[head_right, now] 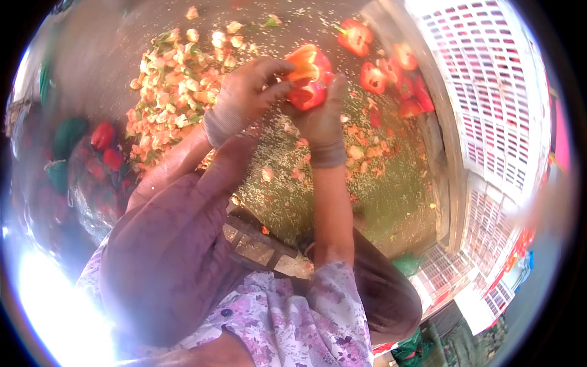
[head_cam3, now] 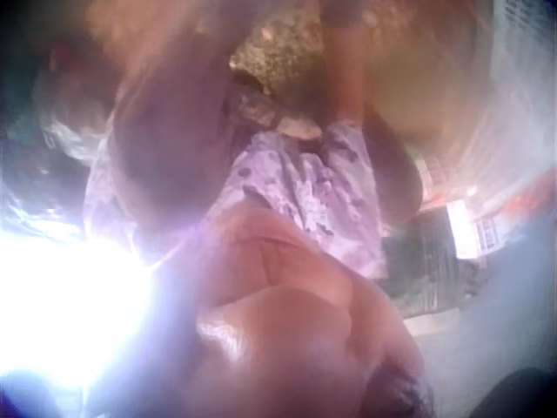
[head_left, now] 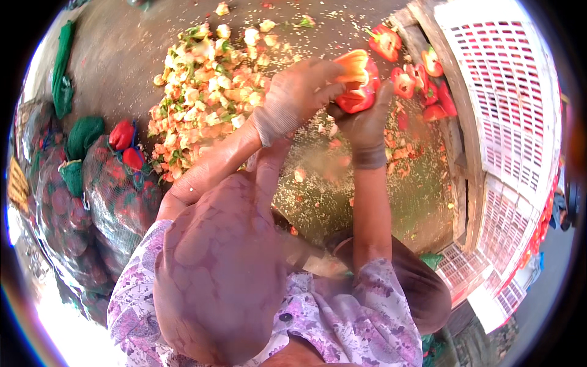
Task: The person processes bell peppers by hand, pulling them apart and removing the cores while sitting on the floor.
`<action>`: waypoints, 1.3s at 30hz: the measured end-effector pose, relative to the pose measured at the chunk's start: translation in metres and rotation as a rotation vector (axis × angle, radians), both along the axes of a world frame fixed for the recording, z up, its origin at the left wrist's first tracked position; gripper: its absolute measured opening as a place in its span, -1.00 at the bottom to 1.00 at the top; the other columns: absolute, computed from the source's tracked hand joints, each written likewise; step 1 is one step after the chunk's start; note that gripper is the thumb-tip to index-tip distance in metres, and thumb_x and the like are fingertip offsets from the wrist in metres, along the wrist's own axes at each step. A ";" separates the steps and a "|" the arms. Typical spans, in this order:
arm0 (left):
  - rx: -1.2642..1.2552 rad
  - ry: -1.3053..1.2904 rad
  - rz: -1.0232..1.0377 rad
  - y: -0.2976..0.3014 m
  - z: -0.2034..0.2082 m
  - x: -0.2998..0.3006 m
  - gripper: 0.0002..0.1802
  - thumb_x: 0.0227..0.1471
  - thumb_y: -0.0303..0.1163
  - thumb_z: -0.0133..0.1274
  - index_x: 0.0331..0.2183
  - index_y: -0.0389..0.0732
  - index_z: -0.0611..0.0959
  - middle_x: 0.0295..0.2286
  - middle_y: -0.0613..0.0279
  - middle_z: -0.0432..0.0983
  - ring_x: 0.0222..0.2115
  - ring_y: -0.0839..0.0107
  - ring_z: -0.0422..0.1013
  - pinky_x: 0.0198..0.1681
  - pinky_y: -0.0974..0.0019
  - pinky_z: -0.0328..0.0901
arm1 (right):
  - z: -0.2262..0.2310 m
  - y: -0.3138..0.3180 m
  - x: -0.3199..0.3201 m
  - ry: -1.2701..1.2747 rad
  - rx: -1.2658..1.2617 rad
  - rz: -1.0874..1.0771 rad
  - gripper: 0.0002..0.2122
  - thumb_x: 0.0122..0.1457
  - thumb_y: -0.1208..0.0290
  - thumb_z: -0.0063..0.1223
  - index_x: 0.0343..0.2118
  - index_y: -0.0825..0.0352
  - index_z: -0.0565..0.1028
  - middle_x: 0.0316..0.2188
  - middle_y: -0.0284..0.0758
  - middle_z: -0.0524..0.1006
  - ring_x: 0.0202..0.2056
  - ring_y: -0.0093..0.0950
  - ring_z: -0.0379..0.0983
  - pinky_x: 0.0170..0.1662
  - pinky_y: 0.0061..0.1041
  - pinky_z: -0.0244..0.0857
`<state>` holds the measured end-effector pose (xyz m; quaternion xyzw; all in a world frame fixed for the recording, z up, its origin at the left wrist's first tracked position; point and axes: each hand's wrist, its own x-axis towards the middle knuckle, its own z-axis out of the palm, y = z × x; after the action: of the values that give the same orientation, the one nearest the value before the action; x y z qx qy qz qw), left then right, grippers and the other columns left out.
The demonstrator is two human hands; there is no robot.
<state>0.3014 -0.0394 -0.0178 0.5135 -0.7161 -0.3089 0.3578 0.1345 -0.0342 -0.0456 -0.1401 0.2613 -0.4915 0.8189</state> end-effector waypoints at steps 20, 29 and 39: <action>0.231 0.053 -0.622 0.040 0.005 -0.111 -0.95 0.07 -0.52 0.05 -0.38 -0.27 0.59 -0.58 0.34 0.44 -0.56 0.60 0.28 -0.51 0.42 0.24 | 0.033 0.129 -0.123 1.138 -0.235 -0.590 -0.56 0.18 0.09 -0.02 0.00 0.32 0.38 -0.27 -0.26 0.46 -0.16 -0.46 0.39 -0.12 -0.47 0.25; 0.412 0.360 -0.260 -0.012 -0.065 0.000 -0.79 0.16 -0.28 0.08 -0.26 -0.23 0.58 -0.54 0.46 0.39 -0.57 0.67 0.25 -0.55 0.55 0.20 | 0.163 0.293 -0.490 0.457 -0.242 -1.404 -0.76 0.27 0.10 -0.09 -0.36 0.17 0.34 -0.52 -0.47 0.31 -0.45 -0.62 0.26 -0.40 -0.66 0.19; 0.379 0.412 -0.002 -0.002 -0.017 0.064 -0.76 0.13 -0.32 0.07 -0.24 -0.30 0.57 -0.47 0.39 0.47 -0.51 0.58 0.32 -0.44 0.46 0.26 | 0.019 0.229 -0.351 1.142 0.250 -0.686 -0.78 0.18 0.25 0.03 -0.23 0.29 0.48 -0.37 -0.34 0.52 -0.27 -0.41 0.49 -0.27 -0.43 0.36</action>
<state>0.3650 -0.0416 -0.0349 0.4968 -0.5582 -0.5358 0.3930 -0.2161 0.1952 -0.0261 -0.1912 0.7375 -0.5385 0.3600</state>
